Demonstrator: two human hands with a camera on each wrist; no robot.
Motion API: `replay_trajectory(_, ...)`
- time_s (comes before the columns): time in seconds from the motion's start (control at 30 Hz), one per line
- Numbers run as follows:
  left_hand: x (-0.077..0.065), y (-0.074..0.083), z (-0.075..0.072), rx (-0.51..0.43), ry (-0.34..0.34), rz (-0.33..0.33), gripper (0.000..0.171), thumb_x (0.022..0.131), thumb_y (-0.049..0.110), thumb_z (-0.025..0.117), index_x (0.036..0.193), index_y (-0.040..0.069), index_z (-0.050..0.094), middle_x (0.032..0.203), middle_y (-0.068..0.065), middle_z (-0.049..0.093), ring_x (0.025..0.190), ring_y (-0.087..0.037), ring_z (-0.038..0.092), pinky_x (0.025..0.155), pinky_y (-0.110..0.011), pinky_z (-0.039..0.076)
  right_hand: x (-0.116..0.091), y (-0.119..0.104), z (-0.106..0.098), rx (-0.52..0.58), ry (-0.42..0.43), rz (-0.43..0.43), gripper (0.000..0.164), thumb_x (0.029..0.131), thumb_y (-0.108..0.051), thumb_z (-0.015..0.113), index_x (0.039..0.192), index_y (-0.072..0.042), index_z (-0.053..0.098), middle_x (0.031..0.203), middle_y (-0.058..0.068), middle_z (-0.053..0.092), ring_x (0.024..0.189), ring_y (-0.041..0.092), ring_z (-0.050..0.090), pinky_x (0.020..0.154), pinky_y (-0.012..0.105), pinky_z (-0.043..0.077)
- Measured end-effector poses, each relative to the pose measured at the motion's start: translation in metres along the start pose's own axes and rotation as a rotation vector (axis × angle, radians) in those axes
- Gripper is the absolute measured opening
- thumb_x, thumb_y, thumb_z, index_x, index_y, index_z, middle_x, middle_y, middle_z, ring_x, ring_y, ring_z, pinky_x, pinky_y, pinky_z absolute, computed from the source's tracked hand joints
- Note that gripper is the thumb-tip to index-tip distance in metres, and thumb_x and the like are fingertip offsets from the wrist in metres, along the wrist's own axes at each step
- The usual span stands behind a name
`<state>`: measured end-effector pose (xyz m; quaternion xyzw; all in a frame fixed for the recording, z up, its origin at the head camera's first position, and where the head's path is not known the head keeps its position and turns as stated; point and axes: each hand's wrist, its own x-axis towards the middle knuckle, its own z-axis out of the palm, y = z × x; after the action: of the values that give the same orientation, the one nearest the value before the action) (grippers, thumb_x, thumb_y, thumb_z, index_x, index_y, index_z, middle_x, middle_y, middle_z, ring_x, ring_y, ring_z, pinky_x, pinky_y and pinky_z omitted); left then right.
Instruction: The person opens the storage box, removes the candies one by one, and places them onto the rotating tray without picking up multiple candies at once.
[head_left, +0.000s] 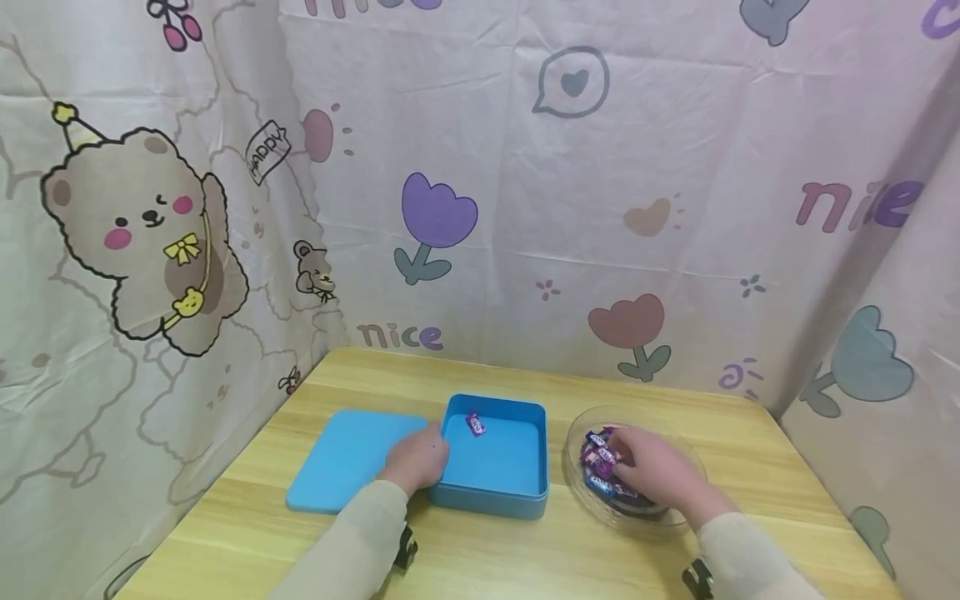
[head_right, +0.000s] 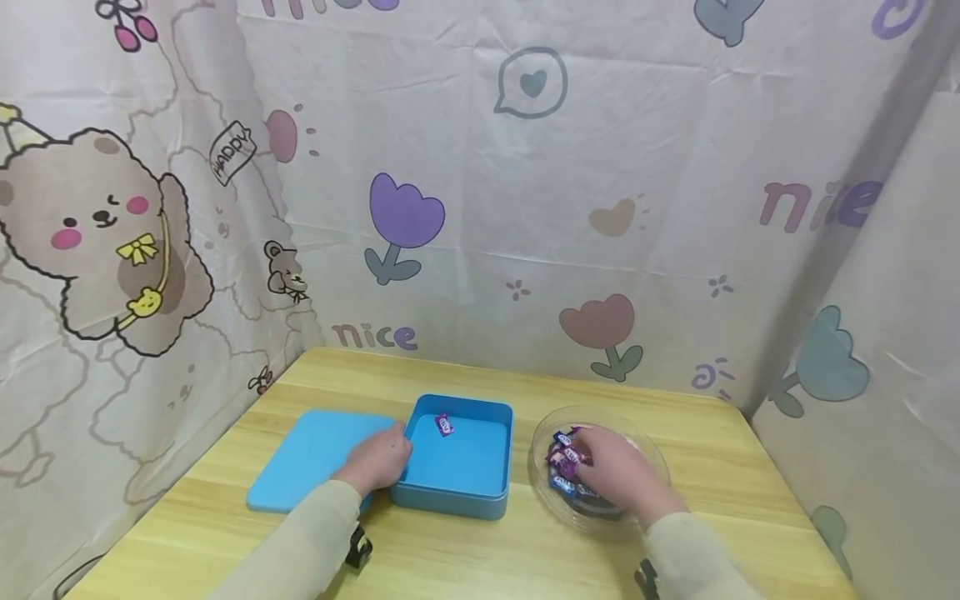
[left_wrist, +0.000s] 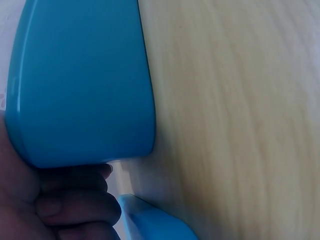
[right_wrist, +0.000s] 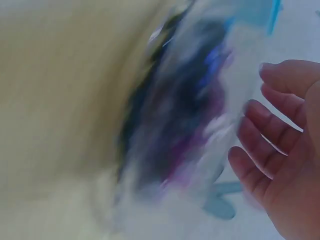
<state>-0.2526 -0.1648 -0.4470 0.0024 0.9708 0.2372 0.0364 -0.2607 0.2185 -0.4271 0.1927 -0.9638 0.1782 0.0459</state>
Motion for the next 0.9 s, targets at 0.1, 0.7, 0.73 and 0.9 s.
replay_trajectory(0.1, -0.002, -0.001, 0.0, -0.002, -0.002, -0.005, 0.053, 0.106, 0.023, 0.038, 0.149, -0.008, 0.04, 0.15, -0.022, 0.047, 0.134, -0.038, 0.047, 0.106, -0.062, 0.04, 0.008, -0.026, 0.001, 0.038, 0.009, -0.022, 0.027, 0.088, -0.017, 0.074, 0.115, -0.013, 0.069, 0.109, 0.003, 0.069, 0.102, 0.022, 0.065, 0.092, 0.048, 0.053)
replay_trajectory(0.7, 0.001, 0.0, -0.003, 0.03, -0.014, 0.012, 0.052, 0.106, 0.021, 0.039, 0.147, -0.01, 0.04, 0.145, -0.023, 0.052, 0.118, -0.034, 0.056, 0.101, -0.06, 0.045, 0.075, -0.13, 0.039, -0.034, -0.132, -0.192, 0.033, 0.096, -0.02, 0.07, 0.128, -0.016, 0.067, 0.128, 0.004, 0.061, 0.108, 0.024, 0.065, 0.093, 0.044, 0.055)
replay_trajectory(0.73, 0.001, 0.0, -0.003, 0.03, -0.011, 0.014, 0.052, 0.105, 0.021, 0.039, 0.147, -0.01, 0.041, 0.144, -0.023, 0.052, 0.118, -0.033, 0.056, 0.101, -0.06, 0.045, 0.078, -0.133, 0.041, -0.04, -0.14, -0.194, 0.034, 0.096, -0.02, 0.069, 0.13, -0.016, 0.067, 0.129, 0.004, 0.06, 0.11, 0.024, 0.064, 0.094, 0.044, 0.054)
replay_trajectory(0.9, 0.0, -0.001, -0.002, 0.027, -0.014, 0.013, 0.053, 0.105, 0.022, 0.04, 0.148, -0.01, 0.04, 0.145, -0.023, 0.052, 0.123, -0.036, 0.055, 0.102, -0.061, 0.043, 0.089, -0.146, 0.051, -0.029, -0.196, -0.177, 0.04, 0.097, -0.018, 0.068, 0.137, -0.015, 0.064, 0.137, 0.006, 0.058, 0.121, 0.026, 0.06, 0.101, 0.046, 0.05)
